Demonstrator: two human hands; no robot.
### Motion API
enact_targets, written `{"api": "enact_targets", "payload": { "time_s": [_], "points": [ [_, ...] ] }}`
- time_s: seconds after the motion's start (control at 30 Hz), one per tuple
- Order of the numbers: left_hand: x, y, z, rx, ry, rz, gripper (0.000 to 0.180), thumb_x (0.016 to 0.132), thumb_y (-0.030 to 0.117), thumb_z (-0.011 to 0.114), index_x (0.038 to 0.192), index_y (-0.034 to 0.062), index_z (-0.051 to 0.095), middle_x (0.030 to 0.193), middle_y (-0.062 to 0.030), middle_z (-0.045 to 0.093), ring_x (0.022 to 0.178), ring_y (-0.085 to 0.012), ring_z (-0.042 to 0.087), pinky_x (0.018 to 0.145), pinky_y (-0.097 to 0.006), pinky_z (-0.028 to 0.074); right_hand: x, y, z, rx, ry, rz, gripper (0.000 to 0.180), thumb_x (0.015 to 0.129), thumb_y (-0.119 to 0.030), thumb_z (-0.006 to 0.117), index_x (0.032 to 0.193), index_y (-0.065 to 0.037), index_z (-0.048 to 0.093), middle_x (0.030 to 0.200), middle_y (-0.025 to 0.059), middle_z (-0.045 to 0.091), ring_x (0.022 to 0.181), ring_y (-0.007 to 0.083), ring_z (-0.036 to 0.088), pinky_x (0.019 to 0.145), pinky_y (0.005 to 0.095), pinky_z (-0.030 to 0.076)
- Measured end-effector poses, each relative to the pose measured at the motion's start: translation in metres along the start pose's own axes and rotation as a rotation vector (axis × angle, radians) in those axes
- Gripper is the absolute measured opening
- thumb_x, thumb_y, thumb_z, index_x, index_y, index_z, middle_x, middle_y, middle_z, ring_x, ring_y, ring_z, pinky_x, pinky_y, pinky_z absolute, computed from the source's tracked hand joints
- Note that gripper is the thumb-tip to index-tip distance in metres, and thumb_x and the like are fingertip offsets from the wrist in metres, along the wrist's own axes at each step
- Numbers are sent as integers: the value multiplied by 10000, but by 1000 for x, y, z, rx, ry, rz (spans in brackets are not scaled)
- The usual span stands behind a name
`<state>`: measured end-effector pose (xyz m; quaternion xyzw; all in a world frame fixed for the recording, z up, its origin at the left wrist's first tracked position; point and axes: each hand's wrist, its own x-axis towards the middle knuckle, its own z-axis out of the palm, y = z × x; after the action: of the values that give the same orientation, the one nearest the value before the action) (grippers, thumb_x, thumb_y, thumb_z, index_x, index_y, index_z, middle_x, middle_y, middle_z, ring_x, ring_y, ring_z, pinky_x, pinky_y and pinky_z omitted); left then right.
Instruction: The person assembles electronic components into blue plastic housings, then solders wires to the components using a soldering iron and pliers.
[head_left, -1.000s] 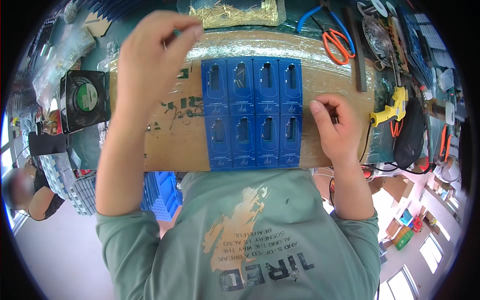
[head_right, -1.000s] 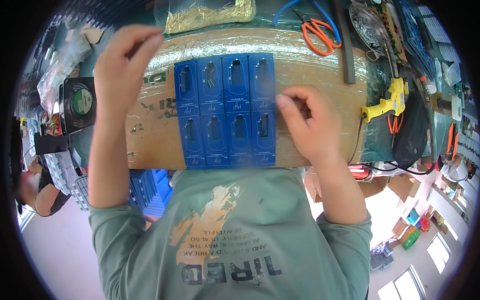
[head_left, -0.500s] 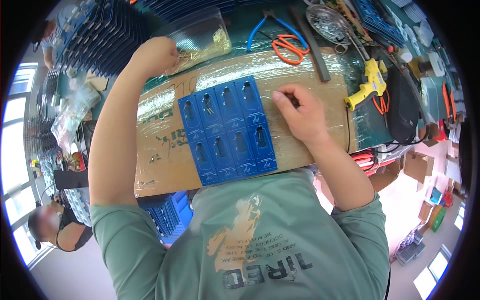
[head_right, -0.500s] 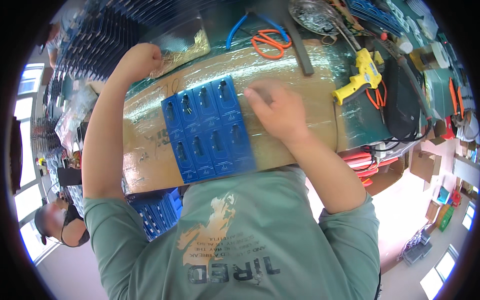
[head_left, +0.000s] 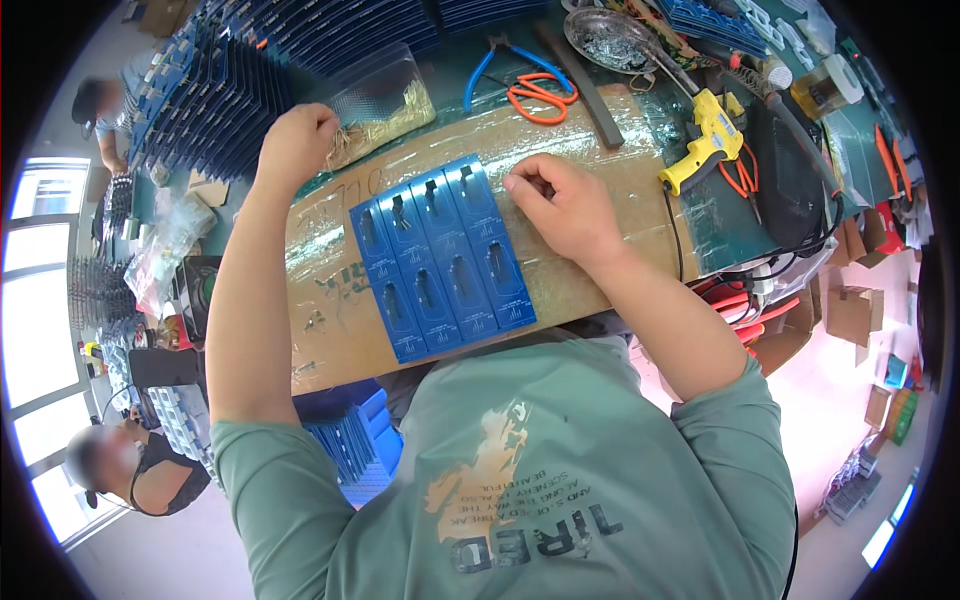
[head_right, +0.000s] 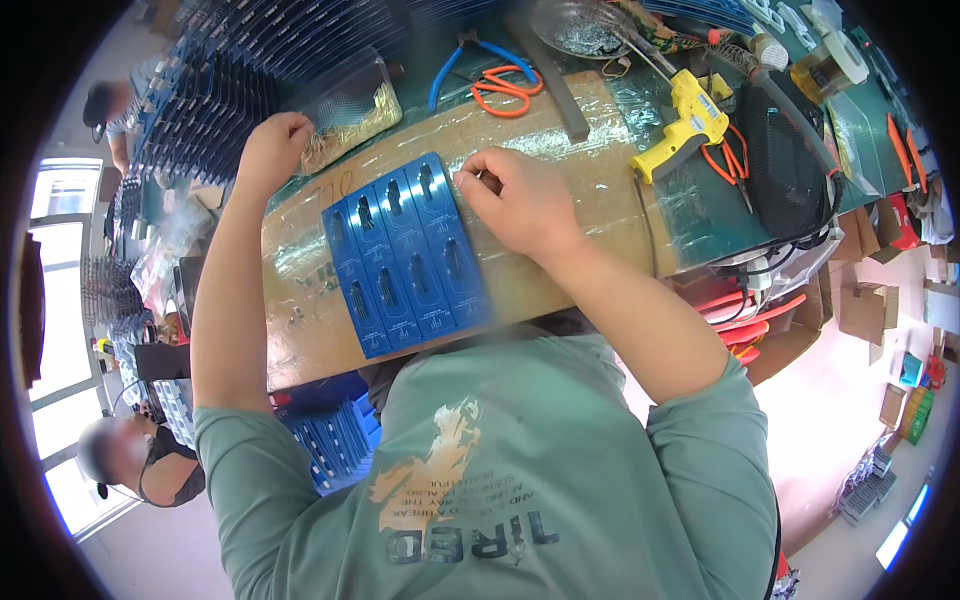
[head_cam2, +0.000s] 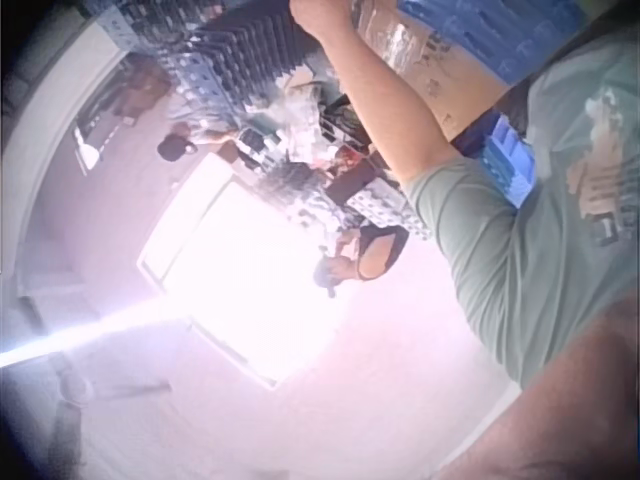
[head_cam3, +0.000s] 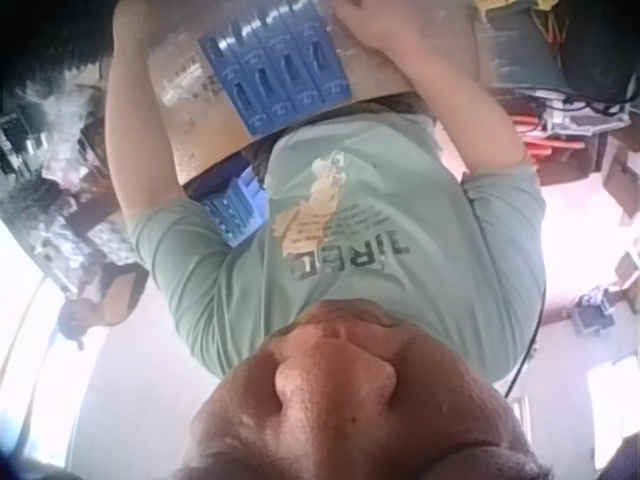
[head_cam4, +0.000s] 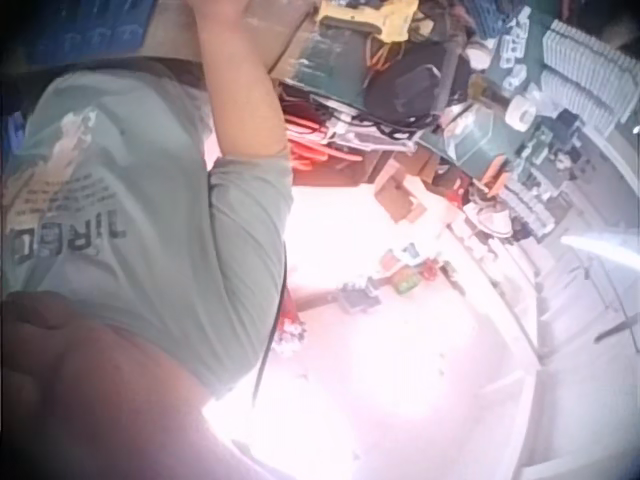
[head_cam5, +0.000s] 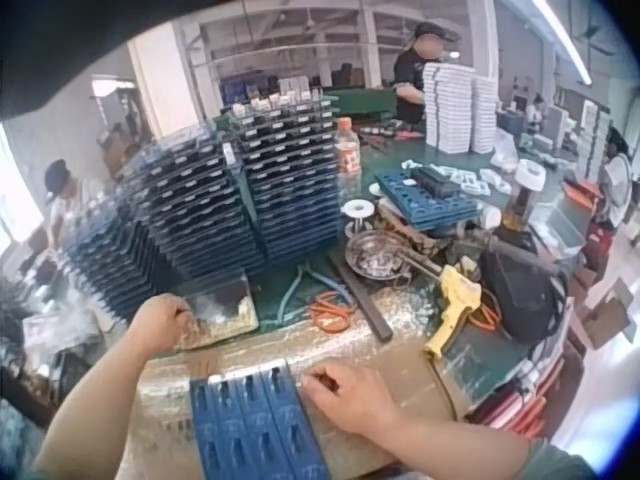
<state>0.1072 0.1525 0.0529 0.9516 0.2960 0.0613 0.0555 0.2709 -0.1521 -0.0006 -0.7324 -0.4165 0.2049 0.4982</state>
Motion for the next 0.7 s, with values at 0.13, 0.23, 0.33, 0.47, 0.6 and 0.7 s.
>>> {"api": "enact_targets", "payload": {
  "time_s": [0.13,0.23,0.33,0.47,0.6,0.7],
  "points": [
    [-12,4,-3,-215,153,-155,230,912,224,626,990,34,728,884,-116,712,812,-270,671,751,-368,514,0,-1,3,-4,-19,-2,245,906,-293,654,965,-59,696,799,91,679,705,213,647,654,334,495],
    [-30,29,5,-880,245,-407,203,927,193,650,967,5,716,826,-42,685,732,-155,618,684,-292,491,0,3,3,-13,5,10,203,909,-234,675,979,-44,692,813,54,677,713,141,619,661,285,490],
    [-67,52,11,-1447,221,-404,161,937,158,662,959,1,692,802,7,635,714,-79,550,647,-234,448,1,4,5,11,18,3,155,914,-160,695,1003,-33,687,829,5,668,729,61,582,671,230,480],
    [-99,84,21,-1697,41,-417,145,937,161,668,957,17,676,783,-2,627,708,-84,550,641,-237,439,0,10,8,-46,42,-16,244,894,-264,681,1025,-59,692,933,102,706,871,266,677,792,364,515],
    [-112,92,19,-1512,-87,-367,140,930,156,673,947,18,691,784,6,622,707,-75,537,654,-225,435,-2,8,6,-61,92,-12,252,890,-260,687,1056,-70,689,985,110,705,930,294,669,827,382,508],
    [-115,90,19,-1397,-119,-349,136,922,153,682,966,26,701,785,17,618,720,-56,523,662,-213,427,-6,-10,5,-160,80,-61,253,893,-249,685,1075,-73,686,998,114,693,930,276,667,800,366,513]
  ]
}}
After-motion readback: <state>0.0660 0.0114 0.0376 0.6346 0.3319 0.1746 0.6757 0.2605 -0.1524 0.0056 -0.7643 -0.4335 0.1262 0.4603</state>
